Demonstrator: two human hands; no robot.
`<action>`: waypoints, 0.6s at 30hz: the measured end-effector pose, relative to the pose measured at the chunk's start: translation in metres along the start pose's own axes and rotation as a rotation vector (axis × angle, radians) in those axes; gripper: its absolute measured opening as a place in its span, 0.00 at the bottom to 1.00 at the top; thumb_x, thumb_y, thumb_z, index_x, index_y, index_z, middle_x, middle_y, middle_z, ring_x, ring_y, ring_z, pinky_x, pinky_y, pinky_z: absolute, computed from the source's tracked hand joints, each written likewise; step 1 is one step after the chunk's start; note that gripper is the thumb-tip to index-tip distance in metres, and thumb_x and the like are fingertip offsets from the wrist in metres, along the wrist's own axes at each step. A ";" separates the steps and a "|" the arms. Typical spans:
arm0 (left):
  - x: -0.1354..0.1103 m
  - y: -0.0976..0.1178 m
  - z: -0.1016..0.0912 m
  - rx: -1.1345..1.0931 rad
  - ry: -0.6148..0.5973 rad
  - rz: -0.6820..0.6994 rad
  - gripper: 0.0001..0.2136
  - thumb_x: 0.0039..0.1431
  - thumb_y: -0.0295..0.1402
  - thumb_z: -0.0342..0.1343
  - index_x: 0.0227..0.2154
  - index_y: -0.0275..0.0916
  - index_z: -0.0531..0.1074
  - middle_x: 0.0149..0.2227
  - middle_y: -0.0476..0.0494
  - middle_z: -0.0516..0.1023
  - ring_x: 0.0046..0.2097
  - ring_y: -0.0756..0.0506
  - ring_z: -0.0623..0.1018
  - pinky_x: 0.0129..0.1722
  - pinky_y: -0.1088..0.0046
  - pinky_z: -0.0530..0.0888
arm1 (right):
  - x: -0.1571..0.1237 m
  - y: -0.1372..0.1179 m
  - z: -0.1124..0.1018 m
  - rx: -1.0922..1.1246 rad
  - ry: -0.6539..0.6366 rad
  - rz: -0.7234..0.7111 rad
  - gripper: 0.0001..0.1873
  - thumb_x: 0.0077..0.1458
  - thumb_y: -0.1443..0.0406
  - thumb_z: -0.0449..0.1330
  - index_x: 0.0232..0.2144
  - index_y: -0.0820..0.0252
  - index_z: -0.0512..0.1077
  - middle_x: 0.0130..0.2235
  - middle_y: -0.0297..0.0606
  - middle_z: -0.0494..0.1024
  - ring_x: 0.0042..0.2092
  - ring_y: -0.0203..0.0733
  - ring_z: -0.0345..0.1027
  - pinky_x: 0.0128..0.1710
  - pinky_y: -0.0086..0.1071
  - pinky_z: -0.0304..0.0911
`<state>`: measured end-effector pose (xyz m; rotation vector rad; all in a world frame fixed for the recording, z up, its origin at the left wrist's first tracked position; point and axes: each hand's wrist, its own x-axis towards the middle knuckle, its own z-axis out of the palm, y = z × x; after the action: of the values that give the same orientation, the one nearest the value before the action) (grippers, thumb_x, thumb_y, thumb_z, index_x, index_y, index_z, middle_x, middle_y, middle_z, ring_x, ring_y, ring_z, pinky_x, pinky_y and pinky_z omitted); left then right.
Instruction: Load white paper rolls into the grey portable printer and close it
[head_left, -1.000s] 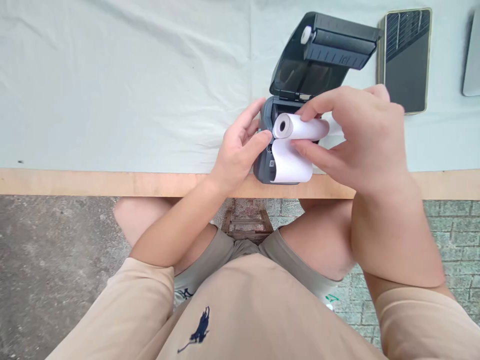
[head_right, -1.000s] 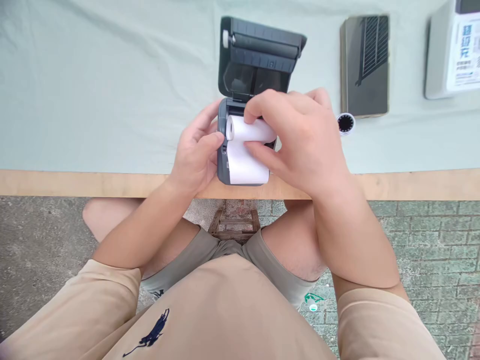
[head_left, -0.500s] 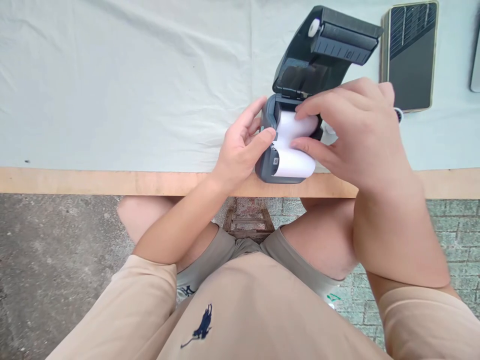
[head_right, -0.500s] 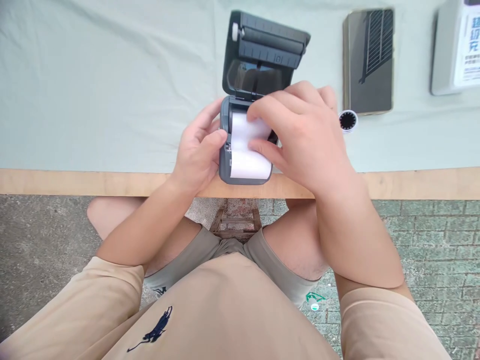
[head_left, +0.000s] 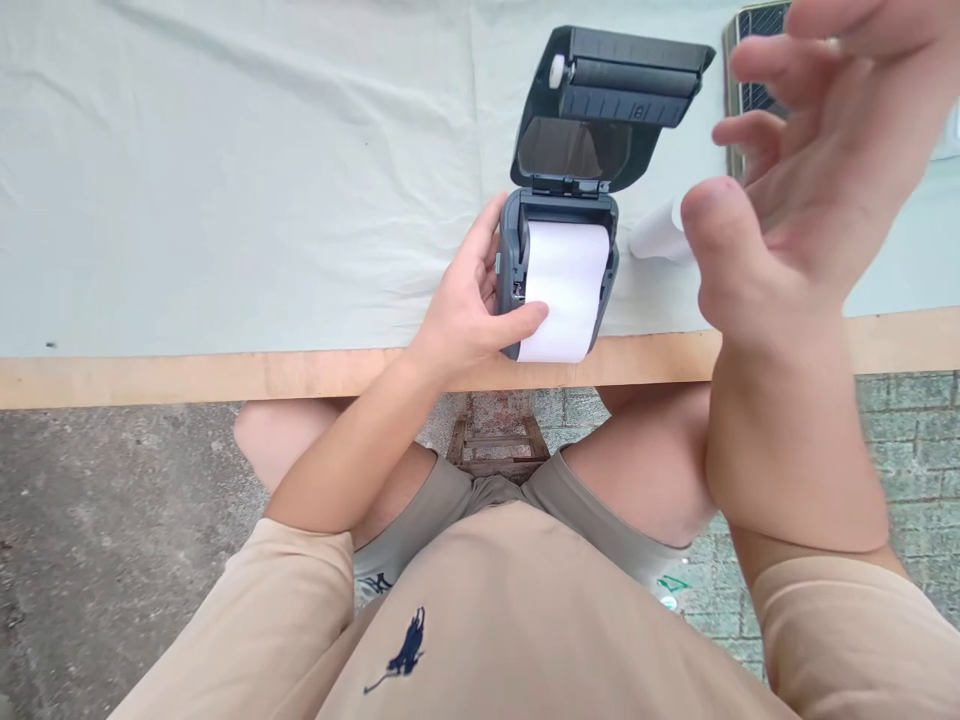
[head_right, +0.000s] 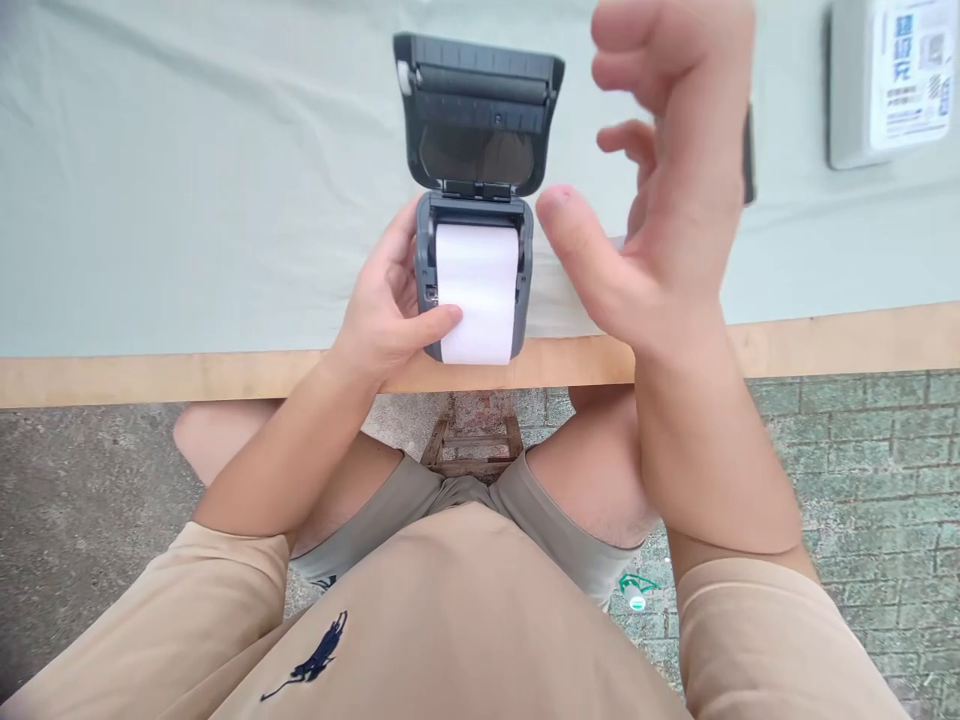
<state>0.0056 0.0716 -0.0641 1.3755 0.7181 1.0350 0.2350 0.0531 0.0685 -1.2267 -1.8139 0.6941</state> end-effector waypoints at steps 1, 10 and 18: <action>0.000 -0.001 -0.001 0.008 0.003 -0.002 0.54 0.42 0.57 0.76 0.71 0.49 0.58 0.71 0.35 0.70 0.71 0.26 0.72 0.63 0.50 0.80 | 0.000 0.000 0.002 0.017 0.017 0.006 0.27 0.67 0.43 0.61 0.61 0.45 0.66 0.67 0.36 0.65 0.68 0.50 0.65 0.65 0.44 0.66; 0.001 0.002 0.006 -0.146 0.067 -0.047 0.45 0.46 0.67 0.69 0.63 0.51 0.66 0.64 0.38 0.75 0.71 0.26 0.73 0.63 0.47 0.79 | -0.004 0.002 0.021 -0.116 -0.140 -0.116 0.15 0.70 0.52 0.58 0.55 0.48 0.68 0.56 0.39 0.77 0.60 0.48 0.74 0.61 0.46 0.73; 0.002 0.004 0.007 -0.134 0.092 0.017 0.38 0.50 0.63 0.69 0.60 0.52 0.68 0.59 0.41 0.78 0.65 0.29 0.79 0.58 0.50 0.82 | -0.007 0.010 0.032 0.035 -0.291 0.168 0.36 0.60 0.51 0.70 0.64 0.48 0.61 0.66 0.42 0.70 0.65 0.52 0.69 0.54 0.43 0.77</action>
<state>0.0118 0.0697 -0.0591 1.2269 0.6924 1.1451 0.2140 0.0504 0.0421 -1.3194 -1.9354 1.0403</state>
